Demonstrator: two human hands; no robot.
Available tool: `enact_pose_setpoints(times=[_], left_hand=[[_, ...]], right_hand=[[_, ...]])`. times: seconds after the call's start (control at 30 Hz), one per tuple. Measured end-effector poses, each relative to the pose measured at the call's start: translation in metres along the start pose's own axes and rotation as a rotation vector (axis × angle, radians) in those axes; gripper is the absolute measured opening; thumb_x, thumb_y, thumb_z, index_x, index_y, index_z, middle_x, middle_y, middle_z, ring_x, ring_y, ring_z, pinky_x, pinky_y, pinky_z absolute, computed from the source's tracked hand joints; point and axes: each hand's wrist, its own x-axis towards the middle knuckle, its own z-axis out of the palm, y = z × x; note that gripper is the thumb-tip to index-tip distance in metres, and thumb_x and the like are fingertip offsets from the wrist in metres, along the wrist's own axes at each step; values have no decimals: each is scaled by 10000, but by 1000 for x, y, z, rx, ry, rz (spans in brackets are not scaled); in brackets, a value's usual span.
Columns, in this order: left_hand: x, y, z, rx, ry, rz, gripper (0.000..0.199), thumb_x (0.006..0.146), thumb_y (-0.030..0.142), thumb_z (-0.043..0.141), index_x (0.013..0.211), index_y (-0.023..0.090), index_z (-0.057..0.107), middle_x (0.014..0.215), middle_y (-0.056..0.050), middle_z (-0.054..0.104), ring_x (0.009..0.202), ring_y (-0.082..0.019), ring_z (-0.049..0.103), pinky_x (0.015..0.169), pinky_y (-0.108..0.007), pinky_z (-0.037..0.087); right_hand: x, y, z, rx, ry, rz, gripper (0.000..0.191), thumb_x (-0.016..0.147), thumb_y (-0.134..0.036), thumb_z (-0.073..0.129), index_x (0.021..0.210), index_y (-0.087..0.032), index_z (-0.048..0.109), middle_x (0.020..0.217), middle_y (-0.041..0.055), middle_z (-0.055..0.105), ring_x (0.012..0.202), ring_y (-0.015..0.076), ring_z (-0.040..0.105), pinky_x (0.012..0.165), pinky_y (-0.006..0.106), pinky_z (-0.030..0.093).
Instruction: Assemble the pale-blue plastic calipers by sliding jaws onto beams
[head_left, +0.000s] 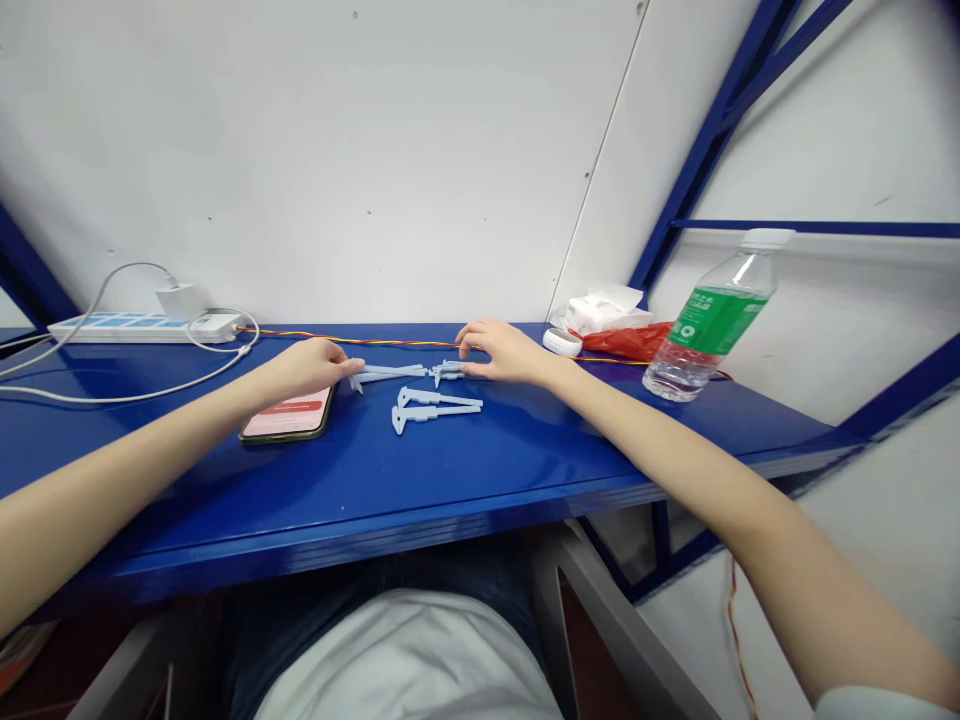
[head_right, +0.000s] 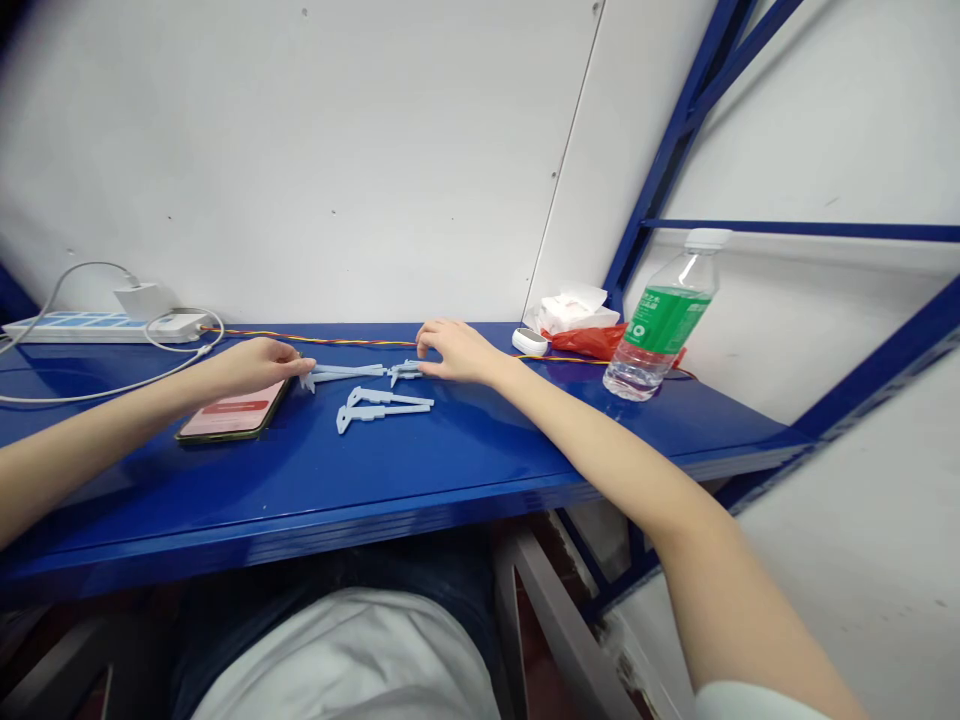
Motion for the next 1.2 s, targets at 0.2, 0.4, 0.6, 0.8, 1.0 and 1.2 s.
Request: enact_pose_setpoints(times=[0.2,0.4,0.6,0.8,1.0,1.2], left_hand=[[-5,5,8,290,-1,97,354,748,538,472,629,215,558,692,-58,667,678,-229,581,596,-289,358],[-17,17,20,317,-57,152,321,756,509,459,669,232,598,690,-20,665,648,-204,575,578,-270,326],[-33,31,22,268,-136,192,347,749,505,463,581,221,573,511,-6,553,507,-163,475,521,-277,263],[-36,40,16,0,-307,92,390,717,580,497,638,212,599,525,24,481,485,-128,403,481,-257,254],[-36,44,20,-123,-239,153,372,752,555,478,673,202,562,556,38,424,521,-112,372,496,-249,261],[-26,35,18,-198,-168,107,339,745,520,505,648,198,547,585,30,466,554,-114,385,530,-247,292]], right_hand=[[-2,-40,-4,267,-39,-80,205,824,-378,598,931,-207,633,1087,67,604,1039,213,528,908,395,422],[-1,-70,-4,341,-147,-149,169,820,-352,617,903,-208,648,1170,76,570,1091,214,515,954,387,418],[1,-74,-2,292,-80,-178,37,783,-230,627,779,-194,618,1158,78,592,1079,208,533,943,367,420],[2,-73,-5,168,240,-171,89,749,-213,628,819,-194,579,1126,92,620,1026,233,545,884,396,398],[3,-78,-1,68,287,-163,128,837,-309,594,873,-186,598,1103,99,624,1040,230,533,875,380,379],[7,-59,4,-9,253,-89,105,848,-286,571,866,-194,619,1122,87,601,1047,227,517,886,387,369]])
